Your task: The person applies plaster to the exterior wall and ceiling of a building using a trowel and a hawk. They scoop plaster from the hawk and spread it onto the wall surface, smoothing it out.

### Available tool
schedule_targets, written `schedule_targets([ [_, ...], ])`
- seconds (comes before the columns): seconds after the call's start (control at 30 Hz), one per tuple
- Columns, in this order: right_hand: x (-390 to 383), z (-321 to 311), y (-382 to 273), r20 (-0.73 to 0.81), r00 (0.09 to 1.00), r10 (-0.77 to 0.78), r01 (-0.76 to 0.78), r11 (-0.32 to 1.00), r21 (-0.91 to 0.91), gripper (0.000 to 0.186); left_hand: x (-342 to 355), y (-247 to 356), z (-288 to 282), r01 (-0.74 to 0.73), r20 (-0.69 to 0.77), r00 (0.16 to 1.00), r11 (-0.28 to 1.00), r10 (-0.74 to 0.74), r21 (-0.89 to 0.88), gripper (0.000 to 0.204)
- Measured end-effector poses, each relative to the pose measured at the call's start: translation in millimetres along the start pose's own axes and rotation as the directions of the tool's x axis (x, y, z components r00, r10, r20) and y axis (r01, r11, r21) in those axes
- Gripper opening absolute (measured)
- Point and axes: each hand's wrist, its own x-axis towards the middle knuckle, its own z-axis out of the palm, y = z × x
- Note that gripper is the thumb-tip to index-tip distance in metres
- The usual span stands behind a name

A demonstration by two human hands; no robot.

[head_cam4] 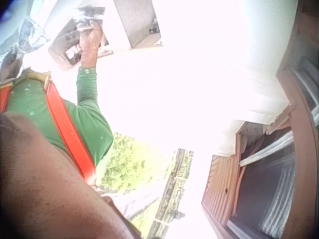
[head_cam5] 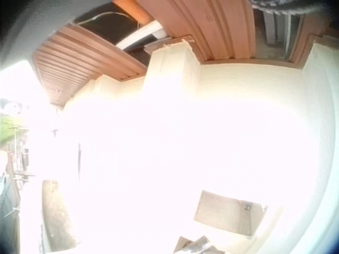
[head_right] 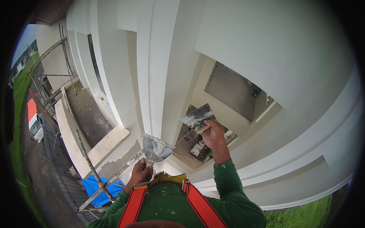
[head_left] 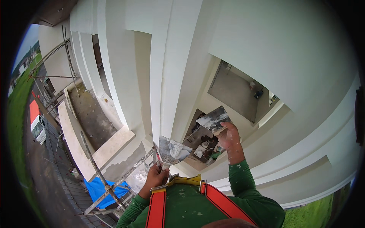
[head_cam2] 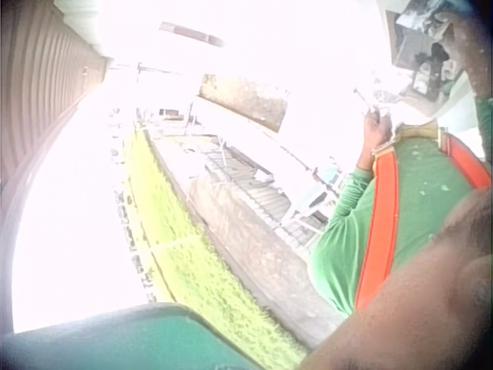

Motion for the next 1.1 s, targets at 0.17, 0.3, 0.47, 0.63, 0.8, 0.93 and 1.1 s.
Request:
schedule_targets([
  [0.17,34.8,124.9,-80.7,0.199,0.794,-0.574,0.605,0.780,-0.160,0.034,-8.2,-27.7,-27.8,-0.026,-0.118,0.993,0.999,0.030,0.033,0.009],
  [0.3,62.7,207.5,-178.8,0.658,0.124,-0.743,0.771,-0.345,-0.535,0.025,0.5,-35.3,-32.5,0.022,-0.213,0.977,0.998,-0.010,0.053,0.006],
  [0.47,141.2,383.3,-217.1,0.829,-0.340,-0.444,0.476,-0.841,-0.255,0.038,9.6,-200.0,-157.4,-0.223,-0.161,0.911,0.781,0.380,0.583,0.046],
  [0.63,166.8,466.3,-305.0,0.814,-0.366,-0.450,0.305,-0.885,-0.352,0.033,-19.0,-118.0,-117.1,0.001,-0.376,0.906,0.887,0.194,0.461,0.031],
  [0.8,188.3,523.4,-346.9,0.864,-0.160,-0.478,0.057,-0.878,-0.475,0.040,-38.1,-87.4,-121.6,0.103,-0.462,0.884,0.933,0.073,0.345,0.024],
  [0.93,185.6,535.7,-336.4,0.853,-0.160,-0.497,0.195,-0.863,-0.466,0.033,-46.3,-95.3,-134.9,0.107,-0.513,0.859,0.981,-0.010,0.161,0.027],
  [1.1,202.1,543.8,-349.1,0.882,-0.223,-0.414,0.136,-0.910,-0.393,0.031,-41.0,-108.9,-153.8,0.152,-0.532,0.843,0.910,0.085,0.385,0.028],
])
